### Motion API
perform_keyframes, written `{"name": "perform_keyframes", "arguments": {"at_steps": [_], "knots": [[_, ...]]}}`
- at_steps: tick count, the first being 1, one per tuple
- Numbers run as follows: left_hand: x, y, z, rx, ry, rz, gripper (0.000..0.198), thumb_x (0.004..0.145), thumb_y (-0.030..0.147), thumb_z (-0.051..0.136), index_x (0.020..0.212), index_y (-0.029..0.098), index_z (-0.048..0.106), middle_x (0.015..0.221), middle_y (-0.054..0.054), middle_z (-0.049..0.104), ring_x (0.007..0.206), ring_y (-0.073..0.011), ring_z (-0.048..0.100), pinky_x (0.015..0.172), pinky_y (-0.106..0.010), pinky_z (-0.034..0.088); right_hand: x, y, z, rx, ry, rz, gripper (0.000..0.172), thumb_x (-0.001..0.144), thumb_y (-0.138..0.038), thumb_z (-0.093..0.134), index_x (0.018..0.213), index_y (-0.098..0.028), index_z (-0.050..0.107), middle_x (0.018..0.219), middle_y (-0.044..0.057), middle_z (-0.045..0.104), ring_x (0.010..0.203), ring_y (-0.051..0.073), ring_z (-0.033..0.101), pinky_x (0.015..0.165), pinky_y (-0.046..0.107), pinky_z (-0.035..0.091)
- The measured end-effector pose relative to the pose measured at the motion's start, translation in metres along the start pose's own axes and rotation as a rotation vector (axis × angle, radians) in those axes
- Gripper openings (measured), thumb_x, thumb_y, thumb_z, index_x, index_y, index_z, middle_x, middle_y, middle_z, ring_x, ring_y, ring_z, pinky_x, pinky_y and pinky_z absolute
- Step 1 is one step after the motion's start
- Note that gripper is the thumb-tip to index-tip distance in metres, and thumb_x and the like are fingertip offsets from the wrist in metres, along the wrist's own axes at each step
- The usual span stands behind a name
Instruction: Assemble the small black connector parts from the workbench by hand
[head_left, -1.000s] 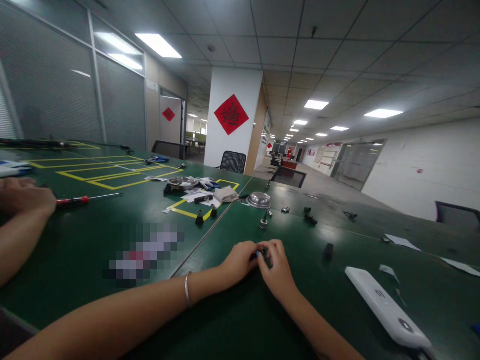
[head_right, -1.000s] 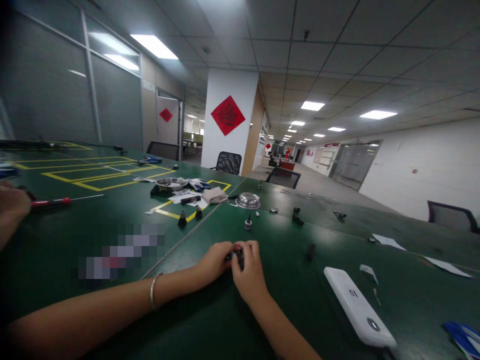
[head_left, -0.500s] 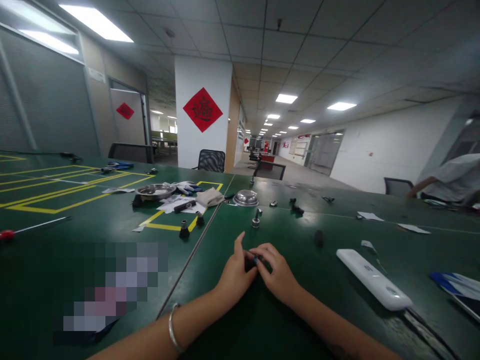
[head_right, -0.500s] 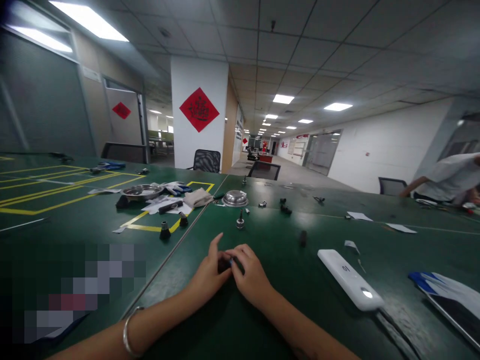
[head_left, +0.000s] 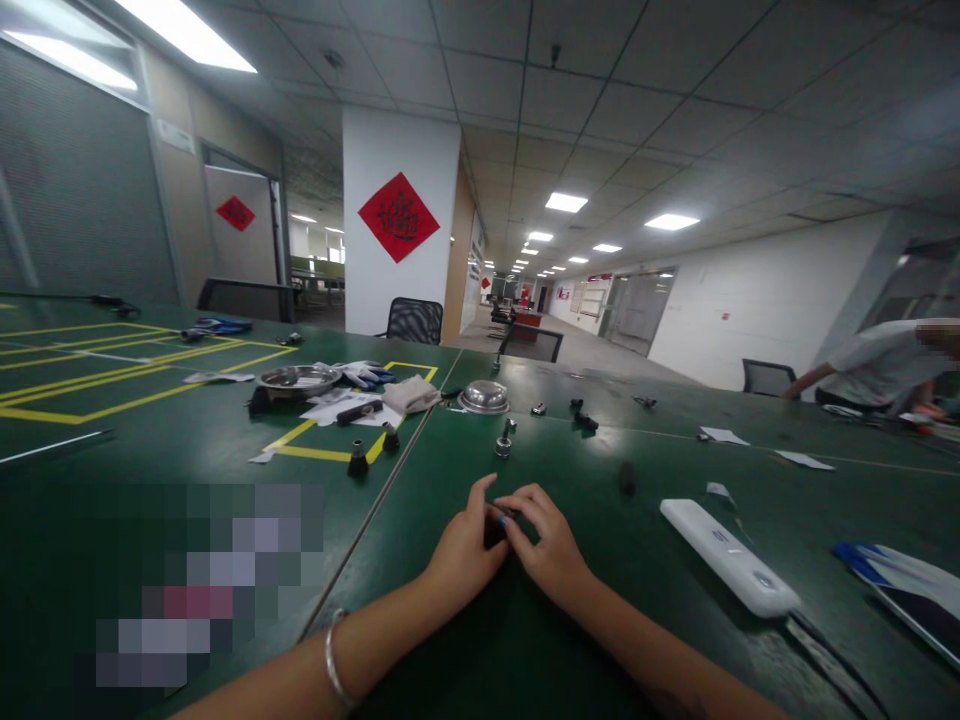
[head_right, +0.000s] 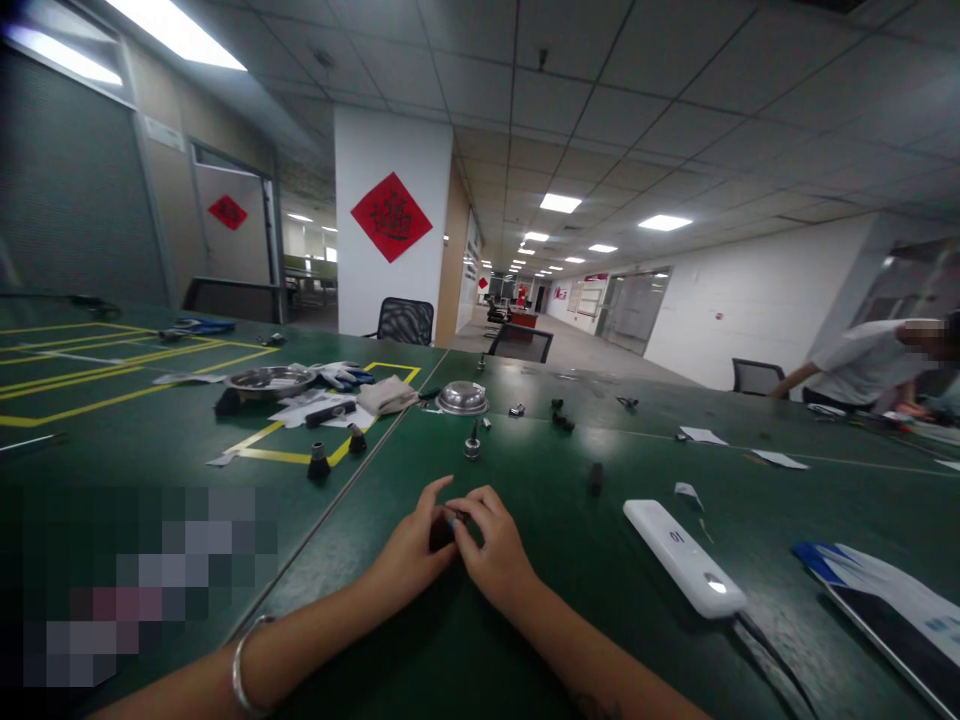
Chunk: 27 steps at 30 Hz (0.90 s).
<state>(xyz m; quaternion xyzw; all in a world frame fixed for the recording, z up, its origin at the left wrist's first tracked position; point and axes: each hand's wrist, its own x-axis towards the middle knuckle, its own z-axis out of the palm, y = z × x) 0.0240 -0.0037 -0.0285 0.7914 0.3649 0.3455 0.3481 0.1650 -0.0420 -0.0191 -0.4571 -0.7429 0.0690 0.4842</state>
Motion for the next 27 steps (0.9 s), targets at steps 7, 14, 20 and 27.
{"name": "perform_keyframes", "arguments": {"at_steps": [7, 14, 20, 27], "knots": [[0.0009, -0.0002, -0.0006, -0.097, 0.034, 0.016, 0.072, 0.071, 0.012, 0.056, 0.132, 0.021, 0.02, 0.094, -0.005, 0.063, 0.086, -0.019, 0.062, 0.078, -0.03, 0.046, 0.0022, -0.0034, -0.0026, 0.078, -0.028, -0.041, 0.029, 0.079, -0.007, 0.047, 0.098, -0.022, 0.064, 0.091, 0.004, 0.062, 0.086, 0.017, 0.059, 0.079, 0.03, 0.048], [0.0022, -0.002, -0.0007, -0.069, 0.033, -0.012, 0.072, 0.071, 0.014, 0.055, 0.134, 0.017, 0.02, 0.086, -0.002, 0.062, 0.079, -0.0177, 0.062, 0.073, -0.03, 0.046, 0.0011, -0.0036, -0.0038, 0.062, -0.026, -0.04, 0.029, 0.079, -0.009, 0.049, 0.101, -0.021, 0.063, 0.089, 0.005, 0.059, 0.084, 0.017, 0.058, 0.077, 0.029, 0.048], [0.0021, 0.004, -0.0028, -0.079, 0.026, -0.013, 0.066, 0.071, 0.013, 0.053, 0.13, 0.018, 0.024, 0.087, -0.002, 0.063, 0.08, -0.0175, 0.062, 0.075, -0.029, 0.046, 0.001, -0.0002, -0.0023, 0.021, 0.011, 0.048, 0.023, 0.079, -0.014, 0.054, 0.098, -0.021, 0.065, 0.086, 0.003, 0.055, 0.08, 0.016, 0.056, 0.072, 0.028, 0.048], [0.0023, 0.0048, -0.0026, -0.097, 0.025, -0.019, 0.067, 0.07, 0.013, 0.055, 0.13, 0.017, 0.024, 0.083, -0.001, 0.061, 0.078, -0.0177, 0.061, 0.073, -0.03, 0.046, 0.0006, -0.0014, -0.0039, 0.033, -0.054, -0.051, 0.036, 0.082, -0.009, 0.047, 0.112, -0.023, 0.061, 0.094, 0.005, 0.06, 0.088, 0.017, 0.056, 0.08, 0.03, 0.046]]}}
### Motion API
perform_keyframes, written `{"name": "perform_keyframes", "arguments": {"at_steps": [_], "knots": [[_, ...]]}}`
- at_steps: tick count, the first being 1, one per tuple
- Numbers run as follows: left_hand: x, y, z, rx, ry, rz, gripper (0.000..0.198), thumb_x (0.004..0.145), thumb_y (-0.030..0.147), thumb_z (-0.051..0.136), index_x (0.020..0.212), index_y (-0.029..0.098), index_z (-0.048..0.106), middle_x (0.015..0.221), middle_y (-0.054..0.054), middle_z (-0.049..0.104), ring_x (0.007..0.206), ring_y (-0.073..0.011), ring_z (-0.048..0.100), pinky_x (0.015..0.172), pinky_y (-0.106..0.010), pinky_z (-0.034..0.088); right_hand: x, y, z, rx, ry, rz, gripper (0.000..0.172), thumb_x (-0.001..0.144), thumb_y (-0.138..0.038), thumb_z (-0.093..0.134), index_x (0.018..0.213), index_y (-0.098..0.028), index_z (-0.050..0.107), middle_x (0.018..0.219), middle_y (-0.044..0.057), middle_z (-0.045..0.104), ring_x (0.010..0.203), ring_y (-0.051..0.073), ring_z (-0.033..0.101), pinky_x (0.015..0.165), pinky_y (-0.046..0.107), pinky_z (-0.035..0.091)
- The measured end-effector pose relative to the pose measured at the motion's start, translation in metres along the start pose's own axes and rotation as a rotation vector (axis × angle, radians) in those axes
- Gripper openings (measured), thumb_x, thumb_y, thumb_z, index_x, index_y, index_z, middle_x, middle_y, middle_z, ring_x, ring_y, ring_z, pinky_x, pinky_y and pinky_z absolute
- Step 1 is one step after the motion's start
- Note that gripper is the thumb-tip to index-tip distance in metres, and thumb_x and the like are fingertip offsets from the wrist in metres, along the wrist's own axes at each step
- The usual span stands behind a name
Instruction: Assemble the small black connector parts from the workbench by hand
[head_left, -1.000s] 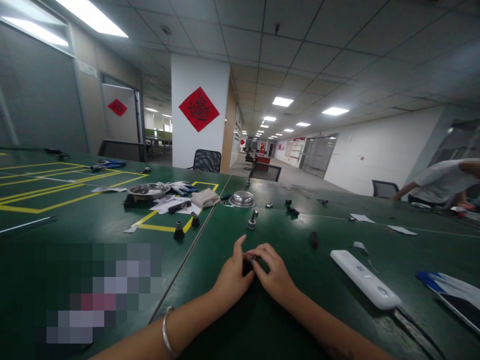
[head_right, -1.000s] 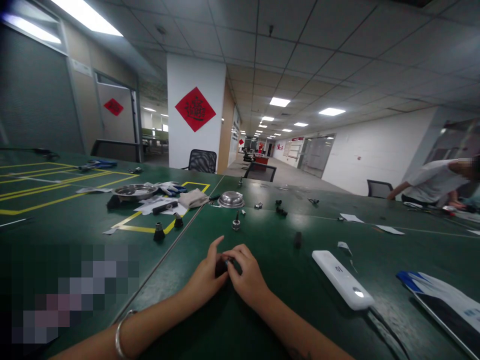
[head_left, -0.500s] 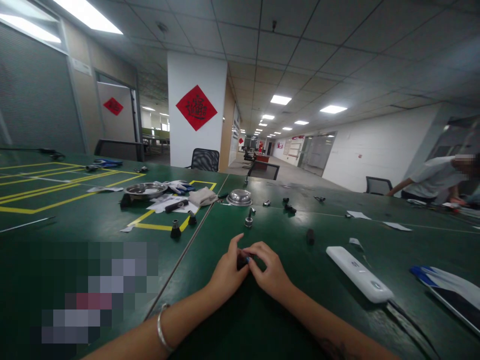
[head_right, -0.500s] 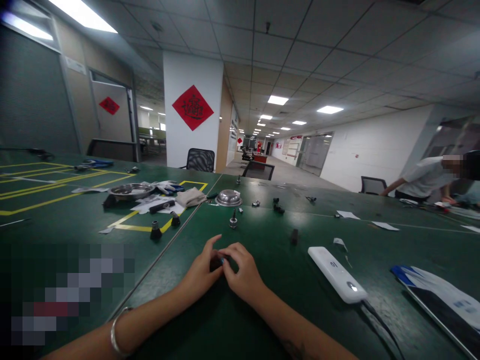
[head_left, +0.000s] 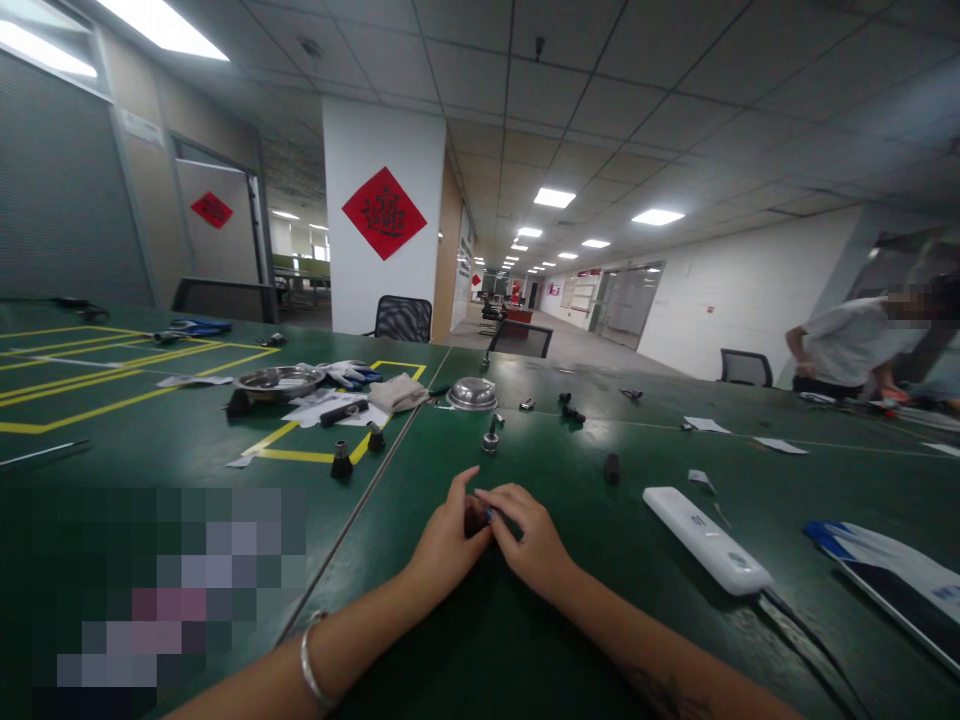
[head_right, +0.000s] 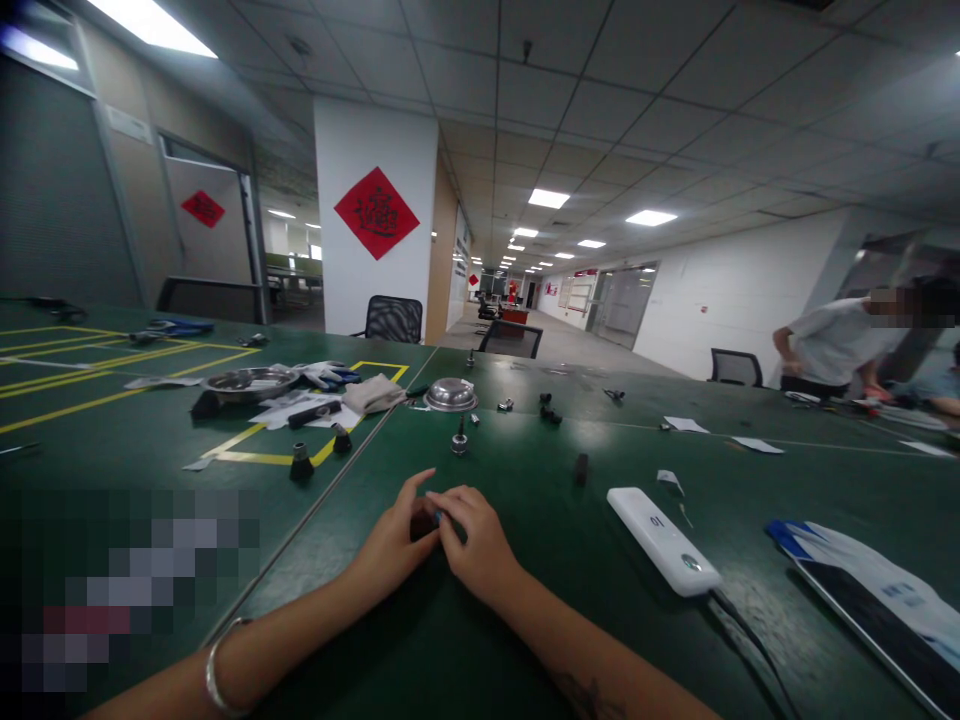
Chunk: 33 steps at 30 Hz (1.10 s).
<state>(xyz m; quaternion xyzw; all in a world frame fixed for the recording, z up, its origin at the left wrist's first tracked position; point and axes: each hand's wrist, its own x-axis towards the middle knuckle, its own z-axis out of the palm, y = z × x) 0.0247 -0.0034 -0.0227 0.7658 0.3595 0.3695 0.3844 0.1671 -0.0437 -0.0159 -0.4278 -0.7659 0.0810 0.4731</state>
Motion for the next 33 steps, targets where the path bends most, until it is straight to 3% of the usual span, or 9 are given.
{"name": "perform_keyframes", "arguments": {"at_steps": [7, 12, 17, 23, 30, 33], "knots": [[-0.0014, 0.002, 0.001, -0.022, 0.009, 0.025, 0.065, 0.072, 0.014, 0.053, 0.13, 0.013, 0.024, 0.078, 0.001, 0.059, 0.075, -0.0164, 0.06, 0.073, -0.029, 0.046, -0.0014, 0.0089, 0.0019, 0.004, 0.053, 0.037, 0.03, 0.083, -0.013, 0.051, 0.106, -0.023, 0.065, 0.086, 0.004, 0.061, 0.08, 0.016, 0.058, 0.073, 0.029, 0.047], [-0.0017, 0.0028, -0.0001, -0.003, 0.01, 0.025, 0.065, 0.071, 0.013, 0.052, 0.13, 0.011, 0.025, 0.082, -0.002, 0.062, 0.078, -0.0173, 0.061, 0.076, -0.03, 0.046, -0.0002, 0.0039, 0.0018, -0.018, 0.021, 0.007, 0.037, 0.08, -0.009, 0.05, 0.112, -0.023, 0.062, 0.091, 0.005, 0.06, 0.085, 0.017, 0.056, 0.077, 0.03, 0.047], [-0.0017, 0.0033, -0.001, -0.016, -0.001, 0.038, 0.064, 0.072, 0.013, 0.051, 0.13, 0.014, 0.025, 0.09, -0.004, 0.064, 0.084, -0.0175, 0.061, 0.079, -0.03, 0.045, -0.0004, 0.007, 0.0023, -0.043, 0.053, 0.051, 0.028, 0.079, -0.012, 0.055, 0.102, -0.024, 0.067, 0.085, 0.003, 0.059, 0.081, 0.017, 0.056, 0.074, 0.029, 0.047], [0.0, -0.0007, 0.0001, -0.024, 0.002, 0.05, 0.062, 0.073, 0.016, 0.051, 0.13, 0.014, 0.025, 0.083, -0.002, 0.063, 0.08, -0.0173, 0.061, 0.078, -0.03, 0.046, -0.0009, 0.0056, 0.0002, -0.062, 0.048, -0.014, 0.036, 0.08, -0.009, 0.05, 0.109, -0.024, 0.064, 0.096, 0.005, 0.064, 0.09, 0.018, 0.058, 0.082, 0.033, 0.043], [-0.0015, 0.0011, -0.0002, 0.025, 0.005, 0.028, 0.062, 0.072, 0.014, 0.051, 0.129, 0.015, 0.028, 0.087, -0.003, 0.062, 0.08, -0.0179, 0.06, 0.075, -0.03, 0.045, -0.0001, 0.006, 0.0017, -0.198, 0.056, 0.062, 0.022, 0.078, -0.015, 0.057, 0.096, -0.025, 0.067, 0.081, 0.002, 0.064, 0.081, 0.018, 0.058, 0.081, 0.035, 0.038], [-0.0023, 0.0029, -0.0004, 0.026, -0.004, 0.031, 0.061, 0.072, 0.014, 0.051, 0.128, 0.015, 0.029, 0.087, -0.003, 0.062, 0.079, -0.0175, 0.06, 0.074, -0.03, 0.045, -0.0006, 0.0047, 0.0014, -0.18, 0.061, 0.054, 0.026, 0.078, -0.016, 0.056, 0.101, -0.024, 0.064, 0.086, 0.003, 0.063, 0.085, 0.019, 0.057, 0.081, 0.035, 0.039]]}}
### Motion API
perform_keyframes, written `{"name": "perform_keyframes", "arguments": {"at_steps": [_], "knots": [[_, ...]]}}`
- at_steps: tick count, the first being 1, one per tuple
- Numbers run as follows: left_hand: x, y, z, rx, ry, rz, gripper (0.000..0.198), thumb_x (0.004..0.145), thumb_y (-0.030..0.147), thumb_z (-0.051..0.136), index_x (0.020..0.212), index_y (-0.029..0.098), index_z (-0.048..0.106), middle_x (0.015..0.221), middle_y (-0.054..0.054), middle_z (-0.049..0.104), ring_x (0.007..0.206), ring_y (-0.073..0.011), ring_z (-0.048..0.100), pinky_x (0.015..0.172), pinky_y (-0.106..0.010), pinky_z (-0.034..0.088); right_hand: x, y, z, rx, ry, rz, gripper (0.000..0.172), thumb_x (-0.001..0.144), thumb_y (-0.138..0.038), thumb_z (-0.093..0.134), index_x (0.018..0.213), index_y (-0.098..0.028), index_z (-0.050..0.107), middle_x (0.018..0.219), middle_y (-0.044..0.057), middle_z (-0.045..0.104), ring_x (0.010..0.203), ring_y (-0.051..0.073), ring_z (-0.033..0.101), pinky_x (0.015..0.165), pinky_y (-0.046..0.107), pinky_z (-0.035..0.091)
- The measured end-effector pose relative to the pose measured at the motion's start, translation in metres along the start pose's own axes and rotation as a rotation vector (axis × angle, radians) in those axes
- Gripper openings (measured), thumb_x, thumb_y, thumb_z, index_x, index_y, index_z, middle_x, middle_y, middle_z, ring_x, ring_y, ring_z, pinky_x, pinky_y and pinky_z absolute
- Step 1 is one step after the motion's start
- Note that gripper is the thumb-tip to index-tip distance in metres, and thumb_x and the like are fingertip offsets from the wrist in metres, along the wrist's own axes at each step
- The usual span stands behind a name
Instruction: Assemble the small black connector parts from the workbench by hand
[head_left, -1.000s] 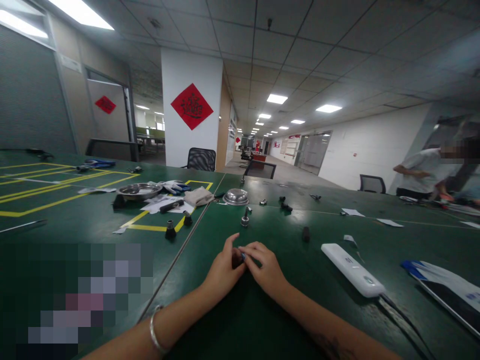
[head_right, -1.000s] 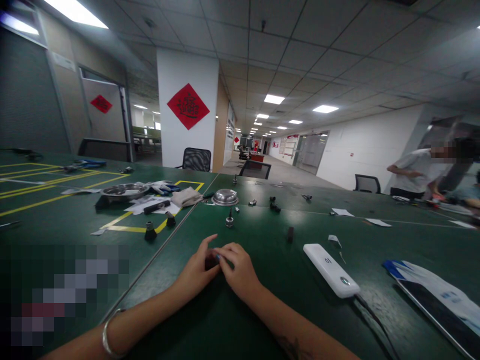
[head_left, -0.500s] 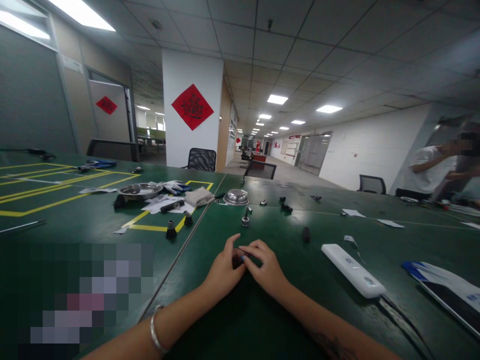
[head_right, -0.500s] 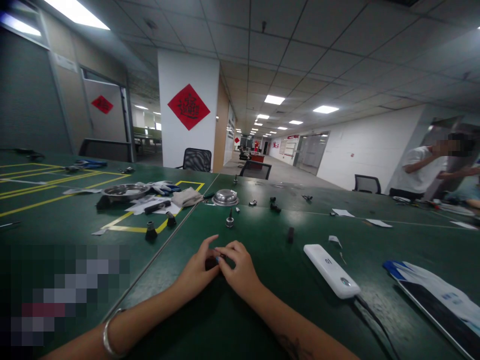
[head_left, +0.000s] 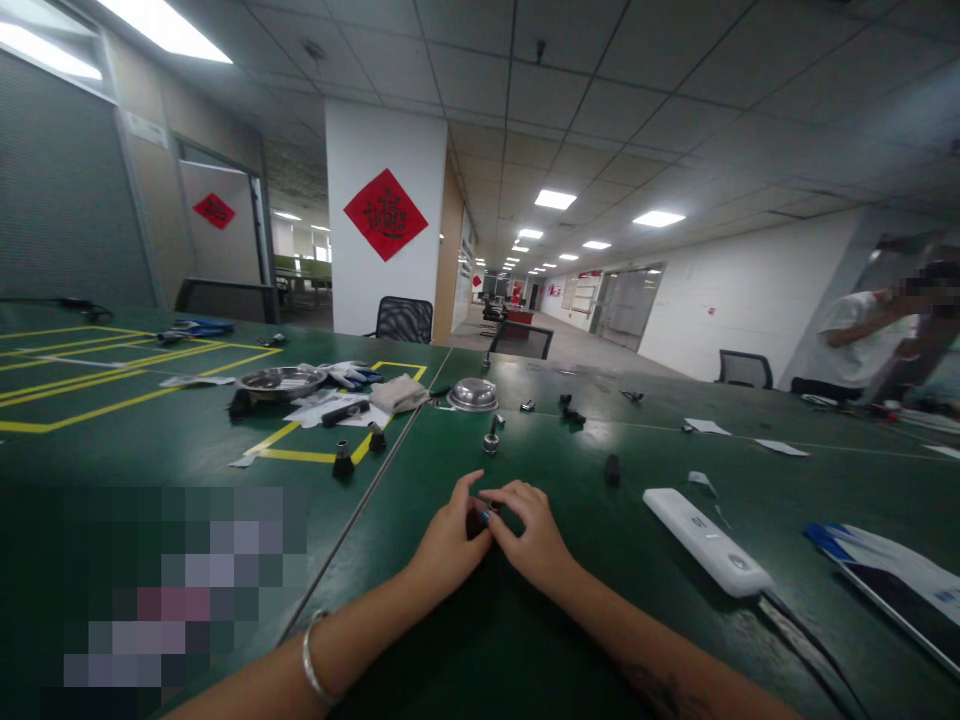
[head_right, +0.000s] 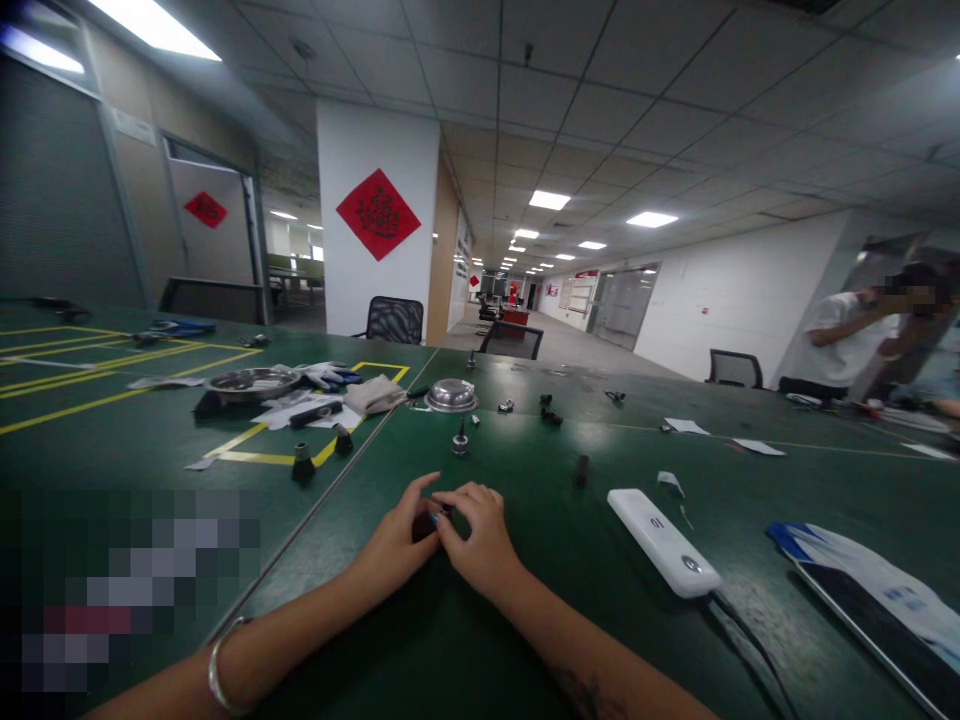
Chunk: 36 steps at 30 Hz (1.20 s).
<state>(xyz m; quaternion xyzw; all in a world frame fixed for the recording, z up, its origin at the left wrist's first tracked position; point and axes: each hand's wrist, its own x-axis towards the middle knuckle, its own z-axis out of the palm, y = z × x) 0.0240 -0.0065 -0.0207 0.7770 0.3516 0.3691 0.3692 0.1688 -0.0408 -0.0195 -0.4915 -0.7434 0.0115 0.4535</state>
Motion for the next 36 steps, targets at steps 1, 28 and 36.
{"name": "perform_keyframes", "arguments": {"at_steps": [1, 28, 36], "knots": [[0.0, 0.0, 0.0, 0.0, -0.001, 0.003, 0.06, 0.072, 0.014, 0.051, 0.128, 0.015, 0.029, 0.086, -0.003, 0.062, 0.078, -0.0171, 0.06, 0.073, -0.029, 0.045, 0.0, -0.001, -0.001, 0.017, 0.006, -0.009, 0.029, 0.078, -0.016, 0.055, 0.105, -0.023, 0.062, 0.088, 0.003, 0.063, 0.087, 0.019, 0.057, 0.081, 0.034, 0.04], [0.0, 0.002, -0.001, 0.045, -0.023, -0.006, 0.059, 0.073, 0.013, 0.051, 0.128, 0.016, 0.03, 0.088, -0.003, 0.061, 0.077, -0.0171, 0.059, 0.07, -0.028, 0.045, -0.002, -0.001, 0.0, 0.028, 0.043, 0.03, 0.037, 0.077, -0.016, 0.054, 0.113, -0.023, 0.053, 0.089, 0.003, 0.06, 0.089, 0.02, 0.055, 0.087, 0.039, 0.037], [-0.002, 0.002, -0.001, 0.107, -0.023, 0.108, 0.059, 0.074, 0.012, 0.052, 0.129, 0.022, 0.035, 0.105, -0.005, 0.061, 0.096, -0.0182, 0.057, 0.088, -0.033, 0.042, -0.004, 0.024, 0.009, 0.086, 0.315, 0.197, 0.059, 0.063, 0.002, 0.037, 0.113, -0.023, 0.053, 0.102, 0.006, 0.047, 0.091, 0.019, 0.05, 0.075, 0.03, 0.046]]}}
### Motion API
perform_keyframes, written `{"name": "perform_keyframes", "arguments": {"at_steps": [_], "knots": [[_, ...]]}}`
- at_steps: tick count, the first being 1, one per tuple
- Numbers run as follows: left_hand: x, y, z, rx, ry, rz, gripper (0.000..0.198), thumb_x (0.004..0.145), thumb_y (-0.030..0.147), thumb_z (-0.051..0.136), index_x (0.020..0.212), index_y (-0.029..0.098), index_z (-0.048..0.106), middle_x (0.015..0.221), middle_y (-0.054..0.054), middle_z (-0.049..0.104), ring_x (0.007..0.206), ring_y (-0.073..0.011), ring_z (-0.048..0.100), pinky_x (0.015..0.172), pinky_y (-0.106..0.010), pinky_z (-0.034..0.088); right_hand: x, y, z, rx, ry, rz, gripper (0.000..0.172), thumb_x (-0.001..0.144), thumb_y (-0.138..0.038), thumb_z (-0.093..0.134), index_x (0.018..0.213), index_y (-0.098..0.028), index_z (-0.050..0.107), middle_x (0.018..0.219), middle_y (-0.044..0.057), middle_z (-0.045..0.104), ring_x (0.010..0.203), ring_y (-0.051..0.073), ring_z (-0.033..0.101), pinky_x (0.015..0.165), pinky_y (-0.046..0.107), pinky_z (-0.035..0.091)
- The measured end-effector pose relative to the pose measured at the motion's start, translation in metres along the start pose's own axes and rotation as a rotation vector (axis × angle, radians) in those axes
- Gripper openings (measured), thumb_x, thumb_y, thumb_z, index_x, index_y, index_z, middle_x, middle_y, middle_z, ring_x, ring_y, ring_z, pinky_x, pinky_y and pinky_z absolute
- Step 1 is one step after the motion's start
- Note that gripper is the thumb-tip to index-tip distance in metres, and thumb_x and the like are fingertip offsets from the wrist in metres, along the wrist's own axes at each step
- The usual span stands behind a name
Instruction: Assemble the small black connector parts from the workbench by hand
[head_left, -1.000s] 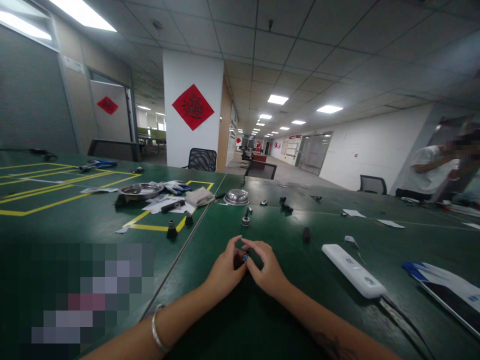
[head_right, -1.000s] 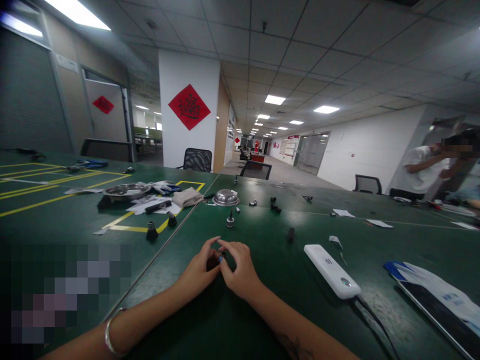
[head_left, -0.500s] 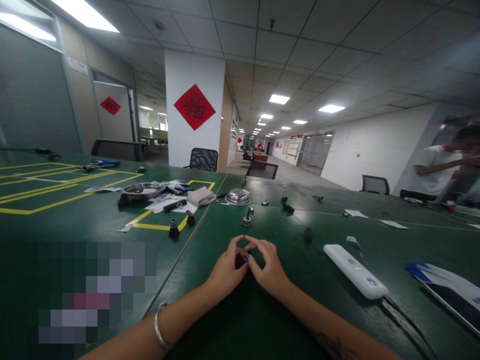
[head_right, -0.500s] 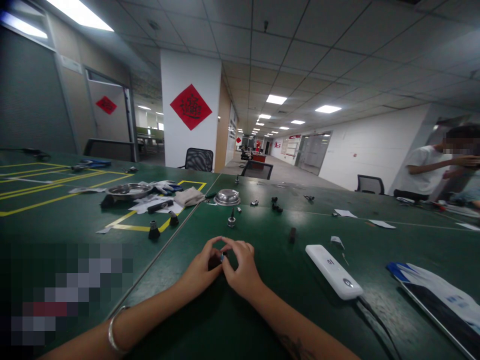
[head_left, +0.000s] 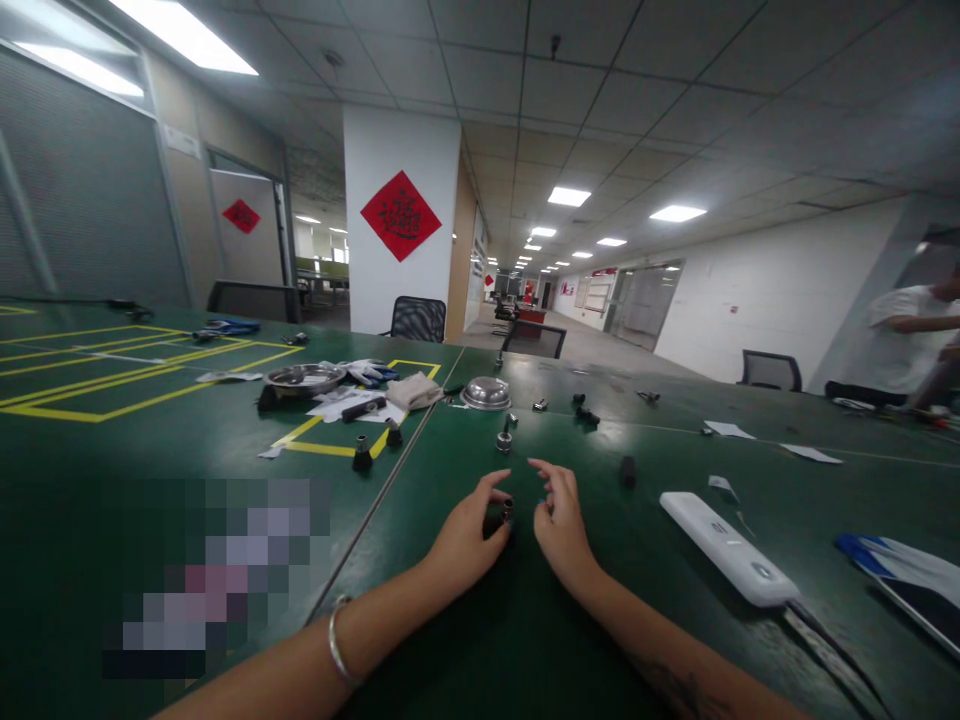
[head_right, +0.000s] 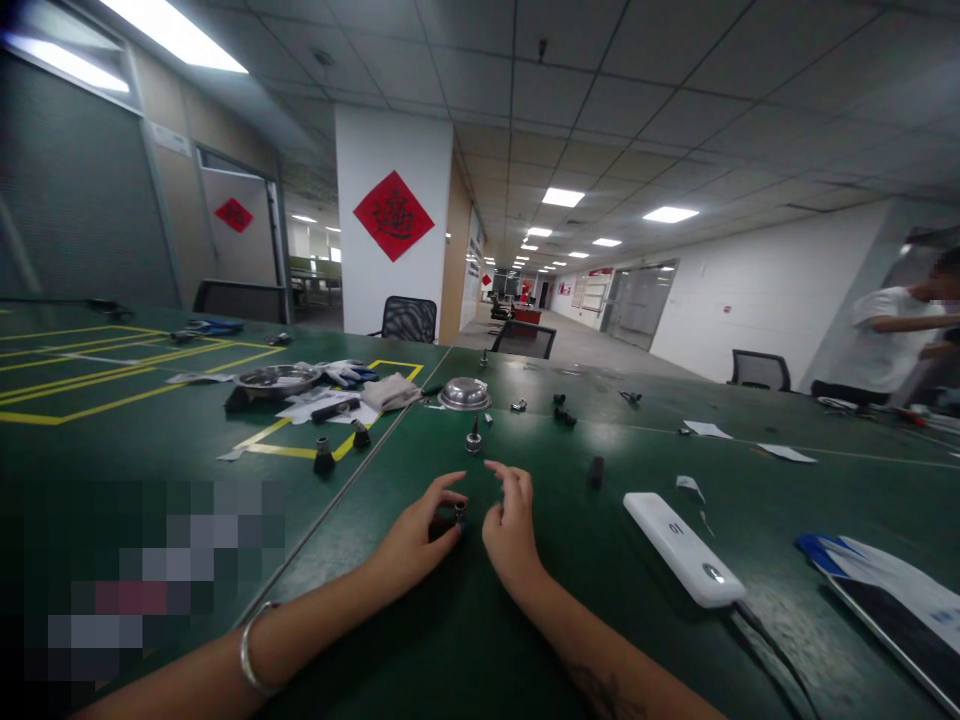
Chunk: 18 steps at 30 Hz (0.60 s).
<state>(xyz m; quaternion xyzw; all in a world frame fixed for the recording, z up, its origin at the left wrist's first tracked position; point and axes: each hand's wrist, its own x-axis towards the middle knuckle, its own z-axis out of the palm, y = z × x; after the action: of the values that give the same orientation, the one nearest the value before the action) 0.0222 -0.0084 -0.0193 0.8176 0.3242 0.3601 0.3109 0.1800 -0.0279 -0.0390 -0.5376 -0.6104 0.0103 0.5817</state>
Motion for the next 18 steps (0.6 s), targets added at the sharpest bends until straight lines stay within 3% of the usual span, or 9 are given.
{"name": "perform_keyframes", "arguments": {"at_steps": [5, 10, 15, 18], "knots": [[-0.002, 0.006, -0.006, 0.15, -0.045, 0.071, 0.044, 0.075, 0.011, 0.052, 0.117, 0.024, 0.052, 0.11, -0.004, 0.062, 0.103, -0.0207, 0.054, 0.093, -0.036, 0.039, -0.002, 0.015, 0.004, 0.008, 0.023, 0.056, 0.06, 0.057, 0.001, 0.038, 0.109, -0.022, 0.056, 0.1, 0.007, 0.045, 0.081, 0.018, 0.052, 0.059, 0.027, 0.05], [0.004, 0.01, -0.022, 0.353, -0.021, 0.008, 0.036, 0.073, 0.014, 0.056, 0.107, 0.026, 0.061, 0.104, -0.004, 0.065, 0.099, -0.024, 0.056, 0.087, -0.036, 0.042, -0.005, 0.019, 0.003, 0.024, 0.002, 0.048, 0.06, 0.057, 0.002, 0.039, 0.107, -0.024, 0.059, 0.099, 0.007, 0.044, 0.079, 0.018, 0.052, 0.057, 0.026, 0.052], [0.017, 0.005, -0.062, 0.726, 0.005, -0.191, 0.033, 0.074, 0.021, 0.058, 0.106, 0.029, 0.062, 0.11, -0.006, 0.062, 0.108, -0.0254, 0.052, 0.09, -0.038, 0.039, -0.007, 0.018, 0.003, 0.038, -0.034, 0.028, 0.057, 0.057, 0.003, 0.039, 0.101, -0.025, 0.063, 0.099, 0.007, 0.043, 0.079, 0.019, 0.054, 0.055, 0.028, 0.054], [0.023, -0.004, -0.09, 0.824, 0.027, -0.3, 0.032, 0.073, 0.023, 0.059, 0.104, 0.027, 0.063, 0.107, -0.009, 0.063, 0.112, -0.0288, 0.049, 0.09, -0.041, 0.039, -0.007, 0.018, 0.003, 0.038, -0.047, 0.023, 0.057, 0.056, 0.004, 0.039, 0.098, -0.025, 0.064, 0.098, 0.007, 0.044, 0.076, 0.019, 0.054, 0.053, 0.028, 0.054]]}}
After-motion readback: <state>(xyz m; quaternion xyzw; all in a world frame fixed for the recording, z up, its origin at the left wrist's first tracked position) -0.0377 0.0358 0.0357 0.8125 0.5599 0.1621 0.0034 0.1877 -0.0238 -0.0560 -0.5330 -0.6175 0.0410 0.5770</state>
